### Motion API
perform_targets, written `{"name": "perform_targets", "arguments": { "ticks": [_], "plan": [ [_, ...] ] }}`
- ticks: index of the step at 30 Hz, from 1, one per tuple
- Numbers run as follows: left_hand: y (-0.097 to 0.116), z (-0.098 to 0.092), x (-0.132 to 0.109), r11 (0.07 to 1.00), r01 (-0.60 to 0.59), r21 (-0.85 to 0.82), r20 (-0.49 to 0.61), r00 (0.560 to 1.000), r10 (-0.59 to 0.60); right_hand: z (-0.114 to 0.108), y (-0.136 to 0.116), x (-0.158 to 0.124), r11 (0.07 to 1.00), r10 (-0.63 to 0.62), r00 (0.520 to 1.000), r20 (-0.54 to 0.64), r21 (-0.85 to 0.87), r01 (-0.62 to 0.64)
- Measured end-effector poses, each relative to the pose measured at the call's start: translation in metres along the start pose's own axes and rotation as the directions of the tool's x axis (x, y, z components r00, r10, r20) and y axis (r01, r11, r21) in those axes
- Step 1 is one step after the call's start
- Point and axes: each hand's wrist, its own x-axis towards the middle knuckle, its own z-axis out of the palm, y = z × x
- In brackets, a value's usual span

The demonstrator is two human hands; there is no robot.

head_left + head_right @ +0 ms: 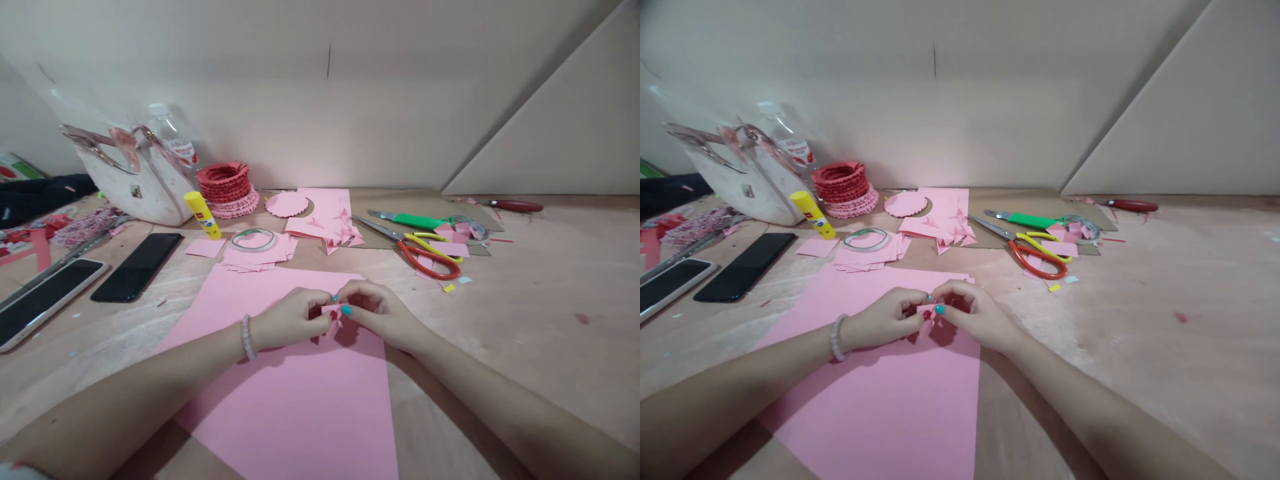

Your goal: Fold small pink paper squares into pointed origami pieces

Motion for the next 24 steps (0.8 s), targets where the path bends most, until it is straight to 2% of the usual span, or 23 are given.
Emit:
{"name": "perform_targets", "arguments": {
  "ticks": [5, 9, 16, 20, 24],
  "plan": [
    [0.0008, 0.0011, -0.0001, 0.982, -0.076, 0.172, -0.017, 0.997, 0.080, 0.0016, 0.0028, 0.0012, 1.000, -0.025, 1.000, -0.014, -0.005, 0.025],
    [0.0030, 0.0019, -0.0005, 0.982, -0.079, 0.169, -0.008, 0.997, 0.082, 0.0009, 0.0040, 0.0011, 0.999, -0.038, 0.999, -0.023, -0.028, 0.037],
    [0.0028, 0.0021, 0.0006, 0.975, -0.072, 0.210, -0.061, 0.994, 0.086, 0.0020, 0.0008, -0.0005, 0.999, -0.023, 1.000, -0.020, -0.038, 0.022],
    [0.0037, 0.0022, 0.0002, 0.981, -0.067, 0.180, -0.035, 0.997, 0.074, 0.0038, -0.0010, -0.0010, 0.999, -0.024, 0.999, -0.031, -0.045, 0.023],
    [0.0037, 0.0020, -0.0005, 0.982, -0.072, 0.177, -0.018, 0.997, 0.076, 0.0038, -0.0008, -0.0018, 0.991, -0.057, 0.997, -0.049, -0.125, 0.051]
  ]
}}
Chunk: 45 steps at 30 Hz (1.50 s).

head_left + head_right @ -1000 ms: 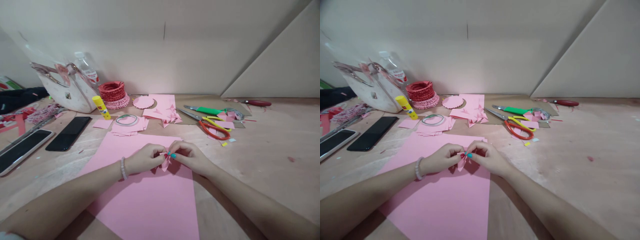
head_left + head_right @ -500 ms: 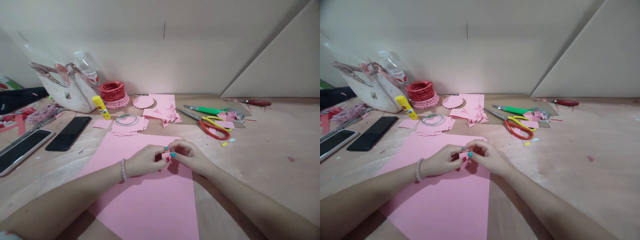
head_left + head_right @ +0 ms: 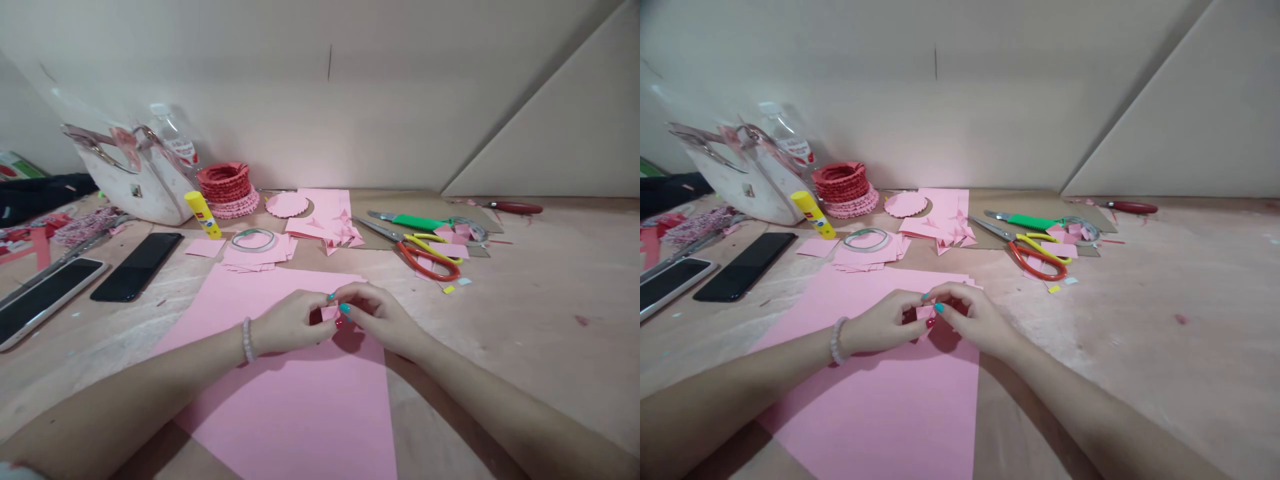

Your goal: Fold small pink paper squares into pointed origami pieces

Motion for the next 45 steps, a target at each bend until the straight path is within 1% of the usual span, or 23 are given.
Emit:
{"name": "perform_targets", "arguments": {
  "ticks": [4, 11, 16, 21, 25, 28, 31, 34, 36, 38, 41, 43, 45],
  "plan": [
    [-0.003, 0.000, 0.000, 1.000, 0.012, -0.014, -0.010, 1.000, -0.012, 0.000, -0.002, -0.001, 1.000, -0.011, 1.000, 0.021, -0.005, 0.011],
    [-0.006, 0.001, 0.000, 0.989, 0.083, -0.121, 0.024, 0.996, -0.080, 0.001, -0.003, -0.002, 0.994, 0.055, 0.997, 0.051, 0.090, -0.059],
    [-0.006, 0.001, 0.001, 0.990, 0.071, -0.123, 0.026, 0.997, -0.069, 0.001, 0.000, -0.002, 0.993, 0.058, 0.997, 0.056, 0.100, -0.064],
    [-0.005, 0.001, 0.002, 0.992, 0.051, -0.116, 0.000, 0.999, -0.052, 0.001, 0.001, 0.000, 0.989, 0.079, 0.996, 0.041, 0.120, -0.084],
    [-0.004, 0.001, 0.003, 0.993, 0.016, -0.121, 0.003, 1.000, -0.015, 0.001, 0.001, -0.001, 0.996, 0.060, 0.998, 0.024, 0.062, -0.062],
    [-0.004, 0.001, 0.004, 0.992, 0.011, -0.123, 0.015, 1.000, -0.010, 0.002, 0.001, -0.001, 0.999, 0.044, 0.999, 0.013, 0.017, -0.044],
    [-0.006, 0.001, 0.003, 0.988, 0.030, -0.152, 0.006, 1.000, -0.029, 0.002, 0.003, 0.000, 0.998, 0.048, 0.999, -0.014, 0.041, -0.047],
    [-0.007, 0.001, 0.004, 0.969, 0.069, -0.236, -0.001, 0.997, -0.072, 0.002, 0.006, 0.000, 0.995, 0.029, 1.000, 0.001, 0.099, -0.029],
    [-0.007, 0.002, 0.004, 0.953, 0.072, -0.293, -0.034, 0.996, -0.086, 0.003, 0.007, 0.000, 0.996, 0.008, 1.000, 0.030, 0.083, -0.010],
    [-0.008, 0.001, 0.005, 0.938, 0.063, -0.341, -0.085, 0.992, -0.097, 0.004, 0.007, -0.001, 1.000, 0.001, 0.998, 0.060, 0.027, -0.002],
    [-0.008, 0.000, 0.007, 0.919, 0.079, -0.385, -0.139, 0.980, -0.143, 0.005, 0.005, -0.003, 1.000, 0.005, 0.994, 0.108, -0.030, -0.001],
    [-0.009, -0.001, 0.007, 0.921, 0.095, -0.378, -0.167, 0.971, -0.169, 0.006, 0.004, -0.003, 1.000, 0.013, 0.993, 0.114, -0.014, -0.011],
    [-0.009, -0.001, 0.007, 0.921, 0.105, -0.375, -0.182, 0.966, -0.184, 0.005, 0.003, -0.003, 0.999, 0.019, 0.995, 0.098, 0.039, -0.023]
  ]
}}
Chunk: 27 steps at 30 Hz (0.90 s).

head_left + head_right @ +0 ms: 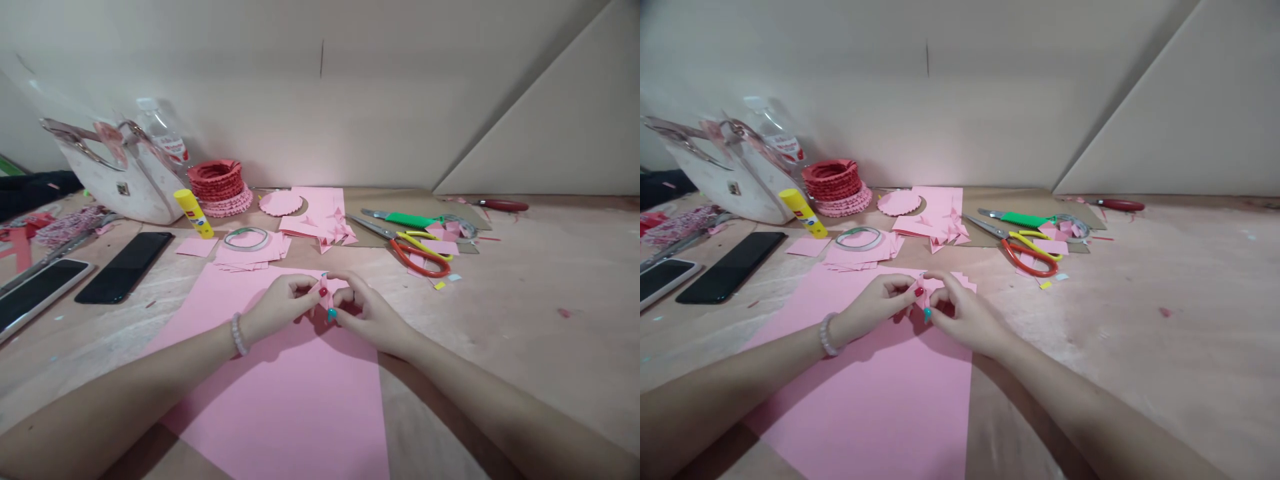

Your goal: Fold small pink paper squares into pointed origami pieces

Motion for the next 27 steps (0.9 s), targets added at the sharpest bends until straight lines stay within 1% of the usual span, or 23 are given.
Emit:
{"name": "perform_targets", "arguments": {
  "ticks": [4, 9, 12, 15, 18, 23, 27],
  "plan": [
    [0.003, 0.002, -0.002, 0.998, 0.027, -0.050, 0.017, 1.000, -0.026, -0.002, -0.001, 0.000, 0.996, -0.002, 0.999, -0.043, 0.093, 0.006],
    [0.008, 0.005, -0.004, 0.994, 0.089, -0.056, 0.053, 0.995, -0.086, 0.000, -0.001, 0.001, 0.997, -0.020, 0.999, -0.034, 0.075, 0.023],
    [0.006, 0.005, -0.005, 0.997, 0.070, -0.016, 0.066, 0.995, -0.069, 0.001, 0.000, 0.001, 0.999, -0.032, 0.999, -0.033, 0.013, 0.033],
    [0.003, 0.005, -0.005, 1.000, 0.027, 0.008, 0.092, 0.995, -0.027, 0.001, 0.001, 0.001, 0.999, -0.034, 0.999, -0.029, 0.004, 0.035],
    [0.002, 0.005, -0.005, 1.000, 0.020, -0.010, 0.078, 0.997, -0.019, -0.001, 0.000, 0.001, 0.998, -0.029, 0.999, -0.029, 0.061, 0.031],
    [0.003, 0.004, -0.005, 0.999, 0.043, -0.025, 0.040, 0.998, -0.042, -0.007, -0.001, 0.003, 0.966, 0.087, 0.996, -0.026, 0.245, -0.078],
    [0.001, 0.003, -0.005, 0.999, 0.035, -0.010, 0.042, 0.999, -0.035, -0.009, -0.001, 0.004, 0.949, 0.121, 0.992, -0.028, 0.297, -0.107]
  ]
}}
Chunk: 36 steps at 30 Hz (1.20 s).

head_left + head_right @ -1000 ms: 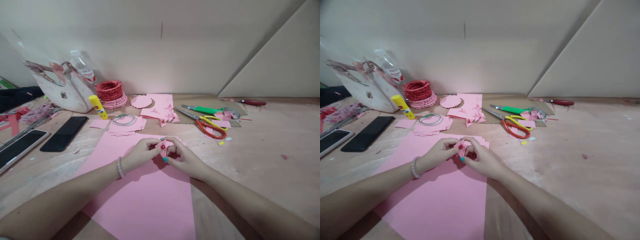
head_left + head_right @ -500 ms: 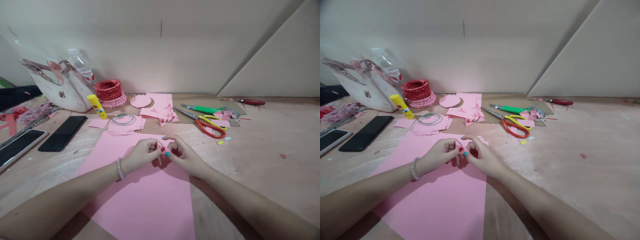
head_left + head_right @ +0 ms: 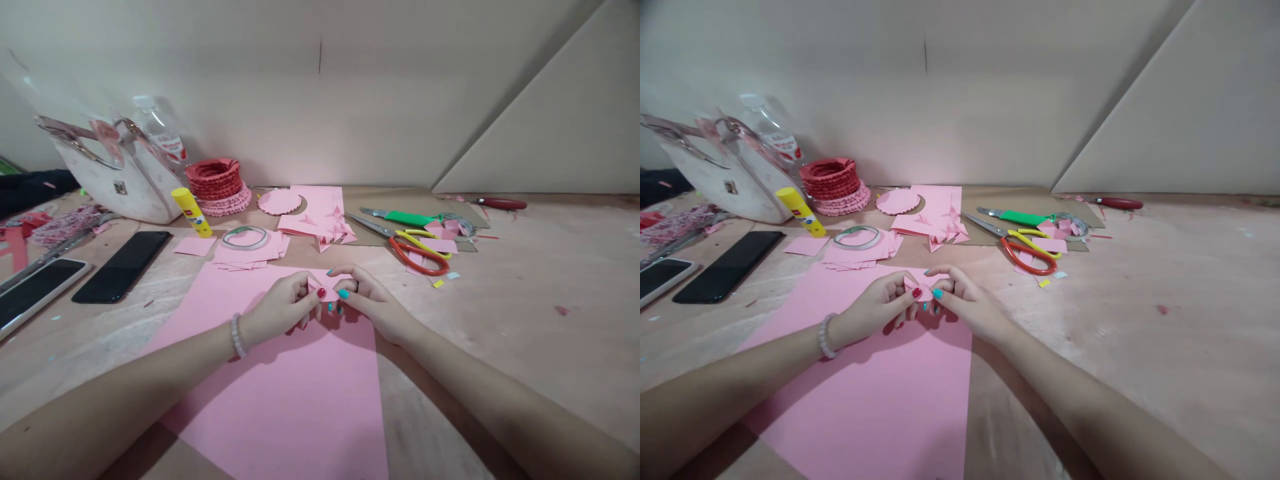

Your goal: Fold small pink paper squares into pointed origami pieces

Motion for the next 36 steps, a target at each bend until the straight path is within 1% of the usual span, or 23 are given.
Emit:
{"name": "perform_targets", "arguments": {
  "ticks": [7, 11, 15, 18, 21, 25, 30, 36],
  "plan": [
    [-0.0052, -0.0001, 0.0003, 0.999, -0.027, 0.020, 0.005, 1.000, 0.027, 0.0007, 0.0027, 0.0008, 0.999, -0.015, 1.000, 0.019, -0.038, 0.016],
    [-0.0047, -0.0001, 0.0005, 0.999, -0.040, 0.022, 0.019, 0.999, 0.039, 0.0021, 0.0030, 0.0013, 0.996, -0.039, 0.999, -0.002, -0.079, 0.038],
    [-0.0037, 0.0003, -0.0001, 0.999, -0.045, 0.009, 0.034, 0.998, 0.045, 0.0041, 0.0020, 0.0003, 0.994, -0.033, 0.999, -0.025, -0.108, 0.031],
    [-0.0044, 0.0005, -0.0001, 0.999, -0.052, 0.007, 0.039, 0.998, 0.052, 0.0053, 0.0034, -0.0007, 0.989, -0.062, 0.998, -0.027, -0.137, 0.058],
    [-0.0053, 0.0006, 0.0011, 0.999, -0.052, -0.014, 0.010, 0.999, 0.052, 0.0059, 0.0045, -0.0005, 0.985, -0.090, 0.995, -0.048, -0.149, 0.082],
    [-0.0032, 0.0011, 0.0031, 0.997, -0.043, -0.071, -0.053, 0.998, 0.039, 0.0052, 0.0032, 0.0013, 0.988, -0.068, 0.992, -0.106, -0.147, 0.052],
    [0.0012, 0.0012, 0.0028, 0.995, -0.045, -0.091, -0.083, 0.996, 0.037, 0.0034, 0.0013, 0.0028, 0.989, -0.061, 0.995, -0.076, -0.139, 0.050],
    [0.0001, 0.0005, 0.0018, 0.996, -0.028, -0.088, -0.065, 0.998, 0.023, 0.0036, 0.0001, 0.0029, 0.990, -0.055, 0.996, -0.070, -0.131, 0.046]
  ]
}}
